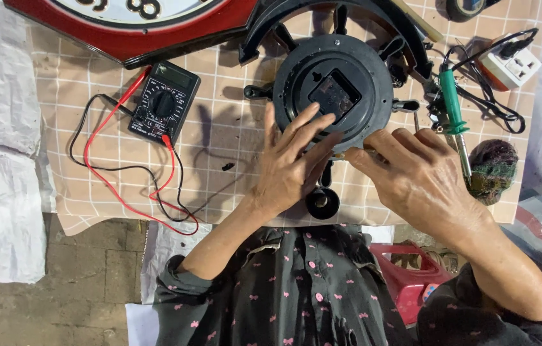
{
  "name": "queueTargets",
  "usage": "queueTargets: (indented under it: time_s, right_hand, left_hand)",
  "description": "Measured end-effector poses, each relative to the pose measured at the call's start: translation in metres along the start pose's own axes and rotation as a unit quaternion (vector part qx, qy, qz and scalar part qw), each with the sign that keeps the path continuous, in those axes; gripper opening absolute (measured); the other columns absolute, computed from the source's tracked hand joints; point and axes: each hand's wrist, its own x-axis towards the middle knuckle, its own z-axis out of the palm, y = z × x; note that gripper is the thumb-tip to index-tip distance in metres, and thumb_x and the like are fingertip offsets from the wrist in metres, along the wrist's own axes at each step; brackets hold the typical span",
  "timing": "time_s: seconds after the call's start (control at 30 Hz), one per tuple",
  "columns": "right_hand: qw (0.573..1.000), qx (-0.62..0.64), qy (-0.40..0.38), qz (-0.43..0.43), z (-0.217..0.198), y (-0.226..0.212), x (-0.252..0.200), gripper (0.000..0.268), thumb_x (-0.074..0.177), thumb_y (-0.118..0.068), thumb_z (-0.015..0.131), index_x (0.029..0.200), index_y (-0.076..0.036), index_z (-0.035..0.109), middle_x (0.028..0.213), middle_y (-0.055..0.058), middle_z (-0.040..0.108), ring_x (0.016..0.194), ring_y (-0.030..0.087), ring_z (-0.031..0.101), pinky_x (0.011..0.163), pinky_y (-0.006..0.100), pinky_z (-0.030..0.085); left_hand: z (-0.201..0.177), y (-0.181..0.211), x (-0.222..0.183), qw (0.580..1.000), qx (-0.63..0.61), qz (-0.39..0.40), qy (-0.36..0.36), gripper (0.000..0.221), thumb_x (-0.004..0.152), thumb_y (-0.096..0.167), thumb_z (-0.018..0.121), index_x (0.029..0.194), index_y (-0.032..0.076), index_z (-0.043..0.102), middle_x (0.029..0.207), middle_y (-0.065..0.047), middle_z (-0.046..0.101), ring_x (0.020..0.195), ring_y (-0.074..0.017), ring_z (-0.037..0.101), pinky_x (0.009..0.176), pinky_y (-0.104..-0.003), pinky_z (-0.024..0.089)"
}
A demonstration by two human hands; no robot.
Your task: Disassembling and inspecting the internal mechanism of a wall clock using a screwdriver on a repair bench.
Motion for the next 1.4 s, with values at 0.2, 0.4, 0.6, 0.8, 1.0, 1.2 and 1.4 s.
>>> queueTargets:
  time_s: [0.2,0.4,0.6,0.8,1.0,1.2,1.4]
  right_hand:
    - [1.0,-0.005,0.004,0.005,-0.001,0.002,0.001,0.026,0.085,0.001,0.054,0.093,-0.023,0.052,0.099,-0.002,0.058,0.063,0.012,0.058,0.052,0.022,0.044]
    - [1.0,-0.013,0.016,0.016,-0.003,0.001,0.001,0.027,0.084,0.003,0.055,0.094,-0.022,0.056,0.093,-0.002,0.058,0.063,0.012,0.056,0.052,0.022,0.042]
    - [1.0,-0.012,0.022,0.018,-0.003,0.001,0.001,0.03,0.082,0.006,0.05,0.091,-0.022,0.053,0.089,-0.001,0.054,0.062,0.013,0.054,0.051,0.023,0.038]
    - [1.0,-0.004,0.006,0.013,0.0,0.001,-0.002,0.024,0.085,0.0,0.053,0.096,-0.021,0.051,0.102,0.0,0.058,0.067,0.015,0.059,0.054,0.024,0.043]
    - [1.0,0.006,0.009,0.015,-0.003,-0.001,-0.001,0.017,0.09,-0.002,0.052,0.094,-0.019,0.051,0.094,0.0,0.055,0.065,0.014,0.055,0.056,0.025,0.041]
    - [1.0,0.005,0.002,0.015,-0.004,-0.003,0.001,0.02,0.087,0.001,0.053,0.091,-0.019,0.05,0.094,0.0,0.054,0.068,0.014,0.057,0.054,0.025,0.039]
    - [0.996,0.032,-0.087,0.012,0.009,-0.01,-0.001,0.012,0.086,-0.01,0.055,0.097,-0.01,0.051,0.079,0.001,0.056,0.059,0.012,0.058,0.057,0.026,0.048]
  left_hand:
    - [-0.007,0.004,0.017,0.991,-0.128,-0.009,-0.024,0.02,0.085,0.011,0.06,0.104,0.005,0.061,0.113,-0.003,0.052,0.11,-0.0232,0.049,0.106,-0.058,0.011]
    - [-0.005,0.004,0.023,0.992,-0.116,0.018,-0.04,0.017,0.084,0.017,0.061,0.1,0.009,0.061,0.094,-0.003,0.057,0.096,-0.02,0.051,0.103,-0.047,0.017]
    - [-0.004,0.003,0.026,0.994,-0.09,0.034,-0.048,0.014,0.084,0.018,0.06,0.089,0.005,0.061,0.081,-0.001,0.057,0.081,-0.018,0.054,0.101,-0.05,0.02]
    - [-0.006,0.004,0.026,0.995,-0.08,0.025,-0.06,0.011,0.082,0.016,0.06,0.081,0.005,0.059,0.08,-0.003,0.057,0.083,-0.0199,0.053,0.1,-0.051,0.018]
    - [-0.006,0.006,0.026,0.993,-0.101,0.014,-0.058,0.009,0.081,0.016,0.06,0.082,0.007,0.058,0.082,0.0,0.059,0.084,-0.0184,0.053,0.1,-0.053,0.017]
    - [-0.004,0.005,0.024,0.992,-0.111,0.009,-0.056,0.01,0.082,0.018,0.061,0.088,0.011,0.058,0.084,0.002,0.06,0.085,-0.0172,0.054,0.102,-0.052,0.015]
    - [0.003,0.003,0.019,0.984,-0.156,-0.033,-0.079,0.026,0.084,0.036,0.049,0.085,0.011,0.056,0.074,0.004,0.051,0.078,-0.0151,0.052,0.102,-0.053,0.012]
